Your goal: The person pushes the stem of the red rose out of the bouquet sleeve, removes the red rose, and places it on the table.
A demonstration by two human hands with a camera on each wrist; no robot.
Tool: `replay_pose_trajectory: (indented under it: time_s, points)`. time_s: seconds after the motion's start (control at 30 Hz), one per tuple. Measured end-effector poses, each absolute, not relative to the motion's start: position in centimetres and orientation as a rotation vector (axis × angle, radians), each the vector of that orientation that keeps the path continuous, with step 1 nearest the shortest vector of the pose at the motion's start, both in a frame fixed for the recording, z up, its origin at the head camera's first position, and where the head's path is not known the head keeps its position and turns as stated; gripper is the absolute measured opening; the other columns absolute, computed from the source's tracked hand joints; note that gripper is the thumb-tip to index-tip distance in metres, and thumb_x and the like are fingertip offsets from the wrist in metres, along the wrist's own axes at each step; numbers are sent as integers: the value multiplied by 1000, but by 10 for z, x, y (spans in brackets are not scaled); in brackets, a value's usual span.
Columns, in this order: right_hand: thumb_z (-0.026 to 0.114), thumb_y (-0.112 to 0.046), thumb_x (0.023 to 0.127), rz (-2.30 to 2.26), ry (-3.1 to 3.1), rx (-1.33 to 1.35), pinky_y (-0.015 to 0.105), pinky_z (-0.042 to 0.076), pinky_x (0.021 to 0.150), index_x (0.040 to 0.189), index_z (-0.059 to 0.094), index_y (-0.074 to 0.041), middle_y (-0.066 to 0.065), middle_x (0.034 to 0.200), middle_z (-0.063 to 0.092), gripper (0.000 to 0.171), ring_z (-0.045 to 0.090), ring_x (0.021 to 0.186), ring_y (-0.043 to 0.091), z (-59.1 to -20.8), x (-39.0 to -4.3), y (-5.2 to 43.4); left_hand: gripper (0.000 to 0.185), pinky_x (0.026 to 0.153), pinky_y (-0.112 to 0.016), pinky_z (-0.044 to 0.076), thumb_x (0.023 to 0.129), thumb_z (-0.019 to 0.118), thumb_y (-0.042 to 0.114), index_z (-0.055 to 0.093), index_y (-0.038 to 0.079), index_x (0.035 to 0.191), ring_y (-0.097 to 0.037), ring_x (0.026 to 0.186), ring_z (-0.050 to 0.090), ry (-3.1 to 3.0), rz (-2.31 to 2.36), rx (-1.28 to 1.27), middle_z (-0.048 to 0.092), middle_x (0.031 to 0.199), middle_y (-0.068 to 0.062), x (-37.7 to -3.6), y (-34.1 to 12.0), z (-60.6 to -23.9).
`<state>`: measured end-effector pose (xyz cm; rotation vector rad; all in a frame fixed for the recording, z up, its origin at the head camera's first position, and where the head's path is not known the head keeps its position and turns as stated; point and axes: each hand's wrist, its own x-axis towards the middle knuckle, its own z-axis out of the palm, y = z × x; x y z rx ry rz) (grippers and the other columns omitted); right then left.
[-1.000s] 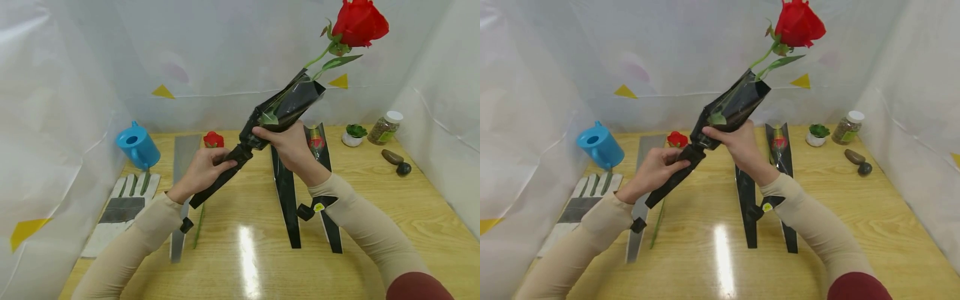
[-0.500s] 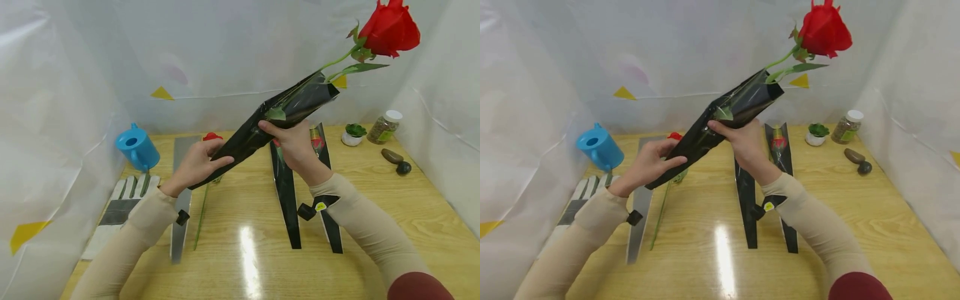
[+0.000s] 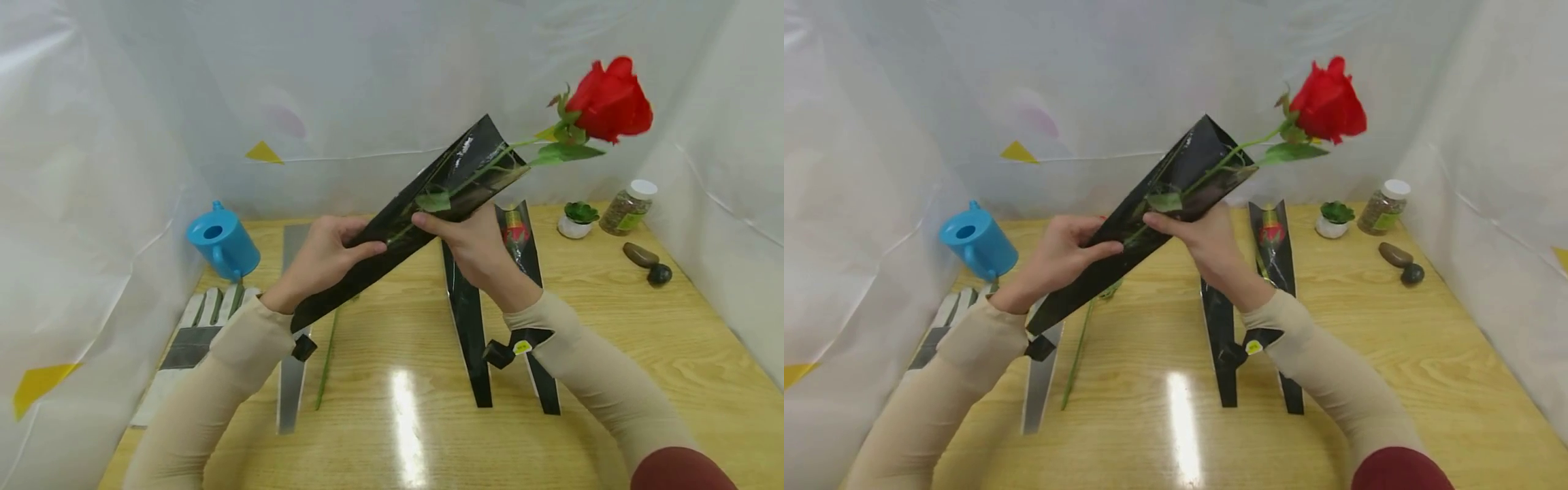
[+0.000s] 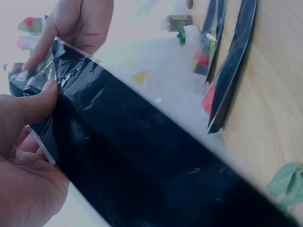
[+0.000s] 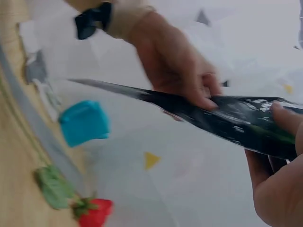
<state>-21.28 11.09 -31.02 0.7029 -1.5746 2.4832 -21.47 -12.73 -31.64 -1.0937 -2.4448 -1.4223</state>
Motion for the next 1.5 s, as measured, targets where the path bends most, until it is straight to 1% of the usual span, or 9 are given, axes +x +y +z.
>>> replay_pose_trajectory:
  time_s: [0.13, 0.23, 0.37, 0.47, 0.57, 0.67, 0.9, 1.27, 1.5]
  points:
    - [81, 4, 80, 2598, -1261, 789, 35, 48, 94, 134, 54, -1, 15, 127, 57, 61, 56, 112, 26, -285, -212, 136, 17, 80, -31, 48, 95, 67, 18, 71, 8, 108, -13, 68, 52, -2446, -1395, -1079, 64, 89, -3, -212, -138, -317]
    - [81, -3, 81, 2589, -1017, 881, 37, 42, 102, 133, 54, 8, 23, 126, 60, 59, 57, 112, 34, -264, -213, 155, 18, 69, -33, 41, 95, 68, 20, 71, 11, 110, -15, 61, 41, -2449, -1404, -1070, 64, 89, -2, -215, -144, -320]
    - [75, 0, 85, 2610, -887, 916, 43, 31, 110, 135, 48, 15, 32, 126, 57, 58, 55, 117, 44, -248, -208, 176, 21, 66, -35, 39, 95, 68, 26, 72, 15, 113, -16, 60, 42, -2438, -1456, -1077, 66, 91, -1, -217, -148, -326]
    - [71, 4, 87, 2658, -841, 947, 47, 35, 105, 135, 46, 17, 34, 126, 56, 56, 56, 115, 48, -246, -206, 187, 23, 79, -33, 49, 94, 68, 28, 72, 16, 114, -14, 78, 59, -2382, -1516, -1092, 68, 102, 1, -219, -149, -328]
    - [66, 8, 90, 2731, -809, 1016, 46, 37, 103, 136, 43, 18, 36, 128, 53, 52, 53, 117, 51, -250, -205, 195, 24, 96, -35, 47, 94, 69, 25, 72, 14, 115, -16, 102, 64, -2339, -1580, -1083, 67, 115, 1, -223, -151, -332]
    - [63, 11, 92, 2785, -800, 1031, 45, 39, 101, 136, 44, 18, 36, 128, 53, 48, 52, 117, 52, -255, -206, 200, 22, 96, -34, 46, 94, 70, 25, 73, 14, 113, -16, 103, 63, -2350, -1607, -1040, 68, 114, 0, -221, -150, -329]
    - [65, 13, 88, 2758, -789, 884, 42, 44, 96, 118, 59, 19, 33, 112, 63, 31, 62, 106, 47, -264, -209, 197, 19, 91, -34, 49, 93, 71, 20, 74, 16, 111, -16, 97, 65, -2375, -1639, -1000, 69, 108, 0, -215, -146, -323]
    - [62, 19, 87, 2661, -601, 718, 38, 55, 81, 110, 57, 20, 30, 97, 64, 25, 68, 91, 41, -267, -211, 175, 24, 90, -38, 49, 94, 69, 18, 71, 6, 115, -22, 90, 64, -2372, -1737, -1094, 67, 105, -7, -203, -138, -318]
    - [63, 22, 84, 2602, -529, 695, 41, 57, 75, 111, 56, 21, 33, 93, 63, 28, 66, 84, 43, -250, -210, 182, 19, 67, -38, 35, 91, 73, 19, 72, 11, 108, -21, 62, 36, -2495, -1625, -1082, 58, 73, -5, -202, -141, -312]
